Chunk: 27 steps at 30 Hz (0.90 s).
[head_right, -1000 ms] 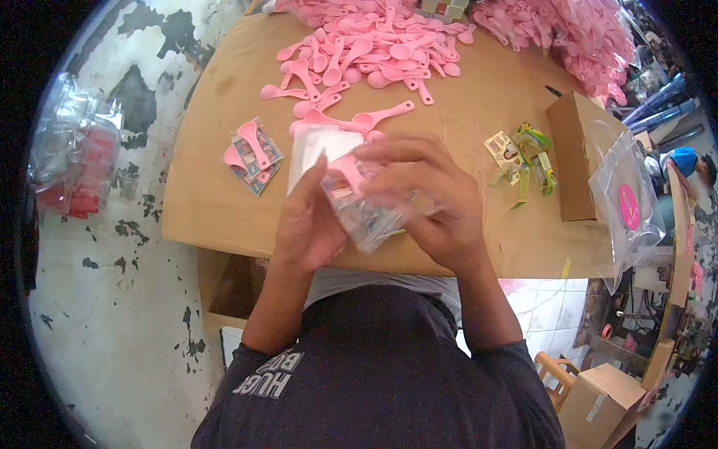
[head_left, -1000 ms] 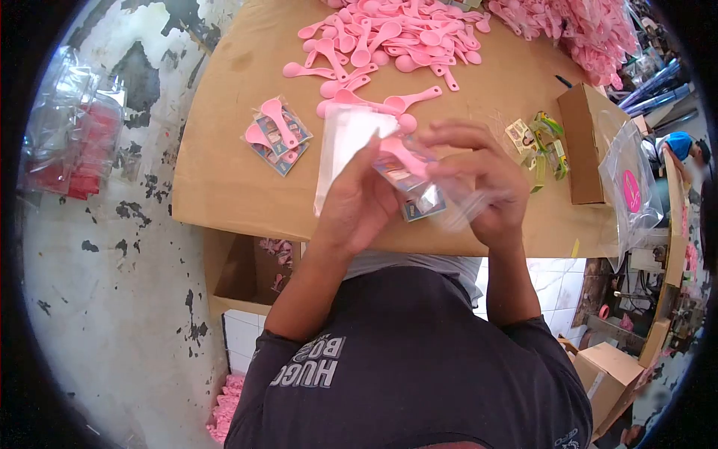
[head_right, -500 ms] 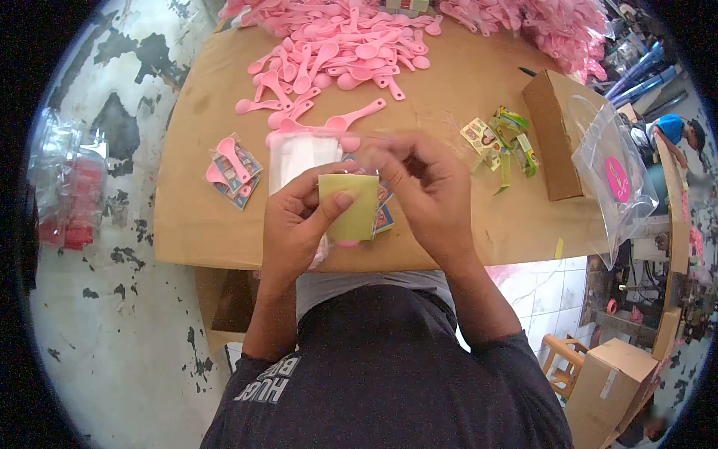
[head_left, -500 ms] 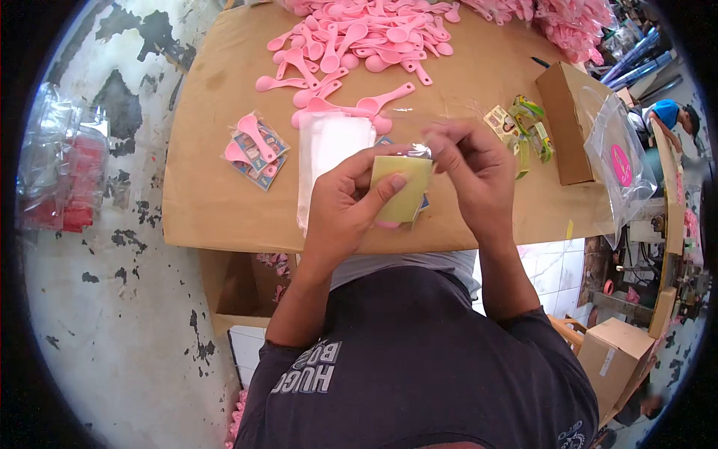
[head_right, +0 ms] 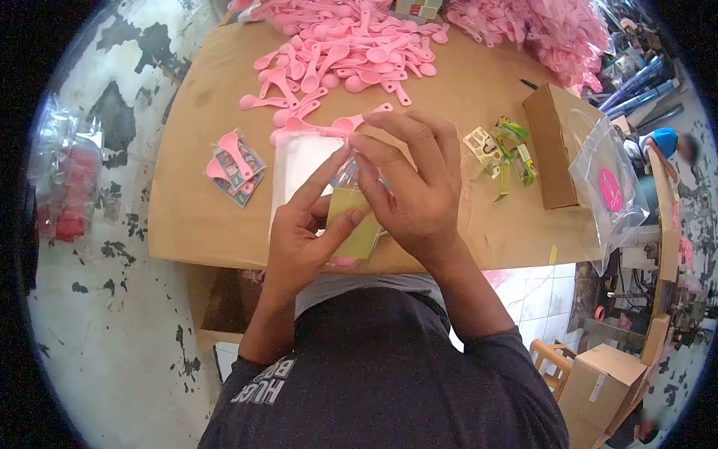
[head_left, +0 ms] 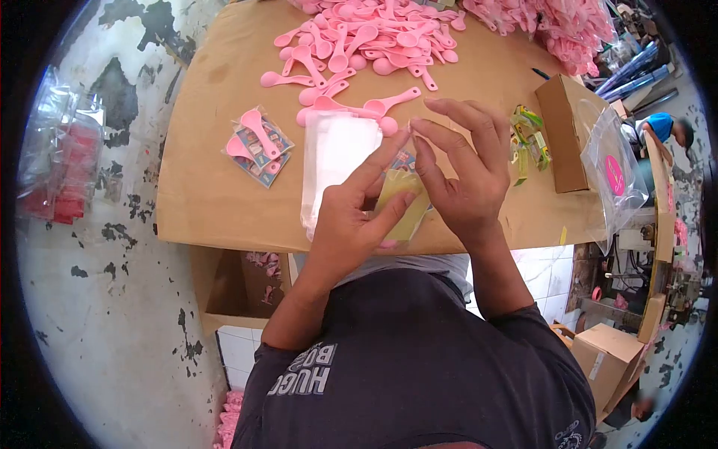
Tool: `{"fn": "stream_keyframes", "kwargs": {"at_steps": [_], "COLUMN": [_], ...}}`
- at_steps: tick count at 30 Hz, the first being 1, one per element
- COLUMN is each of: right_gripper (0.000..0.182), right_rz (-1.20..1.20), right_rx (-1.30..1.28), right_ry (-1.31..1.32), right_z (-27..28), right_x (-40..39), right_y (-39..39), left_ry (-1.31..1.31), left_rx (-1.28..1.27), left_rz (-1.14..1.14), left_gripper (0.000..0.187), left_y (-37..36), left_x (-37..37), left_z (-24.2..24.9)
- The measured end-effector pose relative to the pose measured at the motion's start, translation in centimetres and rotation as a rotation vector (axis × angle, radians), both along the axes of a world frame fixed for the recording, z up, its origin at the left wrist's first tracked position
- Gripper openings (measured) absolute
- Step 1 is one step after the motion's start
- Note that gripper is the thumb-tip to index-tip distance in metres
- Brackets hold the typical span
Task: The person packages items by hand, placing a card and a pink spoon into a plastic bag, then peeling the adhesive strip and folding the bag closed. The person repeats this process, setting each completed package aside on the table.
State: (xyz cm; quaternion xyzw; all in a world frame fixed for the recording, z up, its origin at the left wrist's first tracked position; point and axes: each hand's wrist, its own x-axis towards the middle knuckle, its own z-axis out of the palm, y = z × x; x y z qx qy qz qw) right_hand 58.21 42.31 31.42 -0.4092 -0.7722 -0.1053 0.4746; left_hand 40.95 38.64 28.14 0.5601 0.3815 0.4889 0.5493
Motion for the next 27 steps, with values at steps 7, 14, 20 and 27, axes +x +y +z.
{"fn": "stream_keyframes", "kwargs": {"at_steps": [7,14,20,27], "right_gripper": [0.026,0.013,0.01,0.012], "right_rz": [0.028,0.207,0.583,0.433], "right_rx": [0.013,-0.273,-0.578,-0.903], "right_ry": [0.06,0.969,1.176,0.842], "right_z": [-0.7,-0.4,-1.3,-1.6], "right_x": [0.6,3.7,6.5,1.3], "right_y": [0.6,1.5,-0.3,-2.5], "left_ry": [0.265,0.035,-0.164,-0.221], "left_rx": [0.1,-0.204,-0.157,-0.132], "left_rz": [-0.025,-0.104,-0.005,0.028], "left_gripper": [0.073,0.057,0.03,0.029], "left_y": [-0.3,-0.5,0.2,0.5], "left_x": [-0.1,0.1,0.2,0.2], "left_z": [1.1,2.2,0.4,0.4]}}
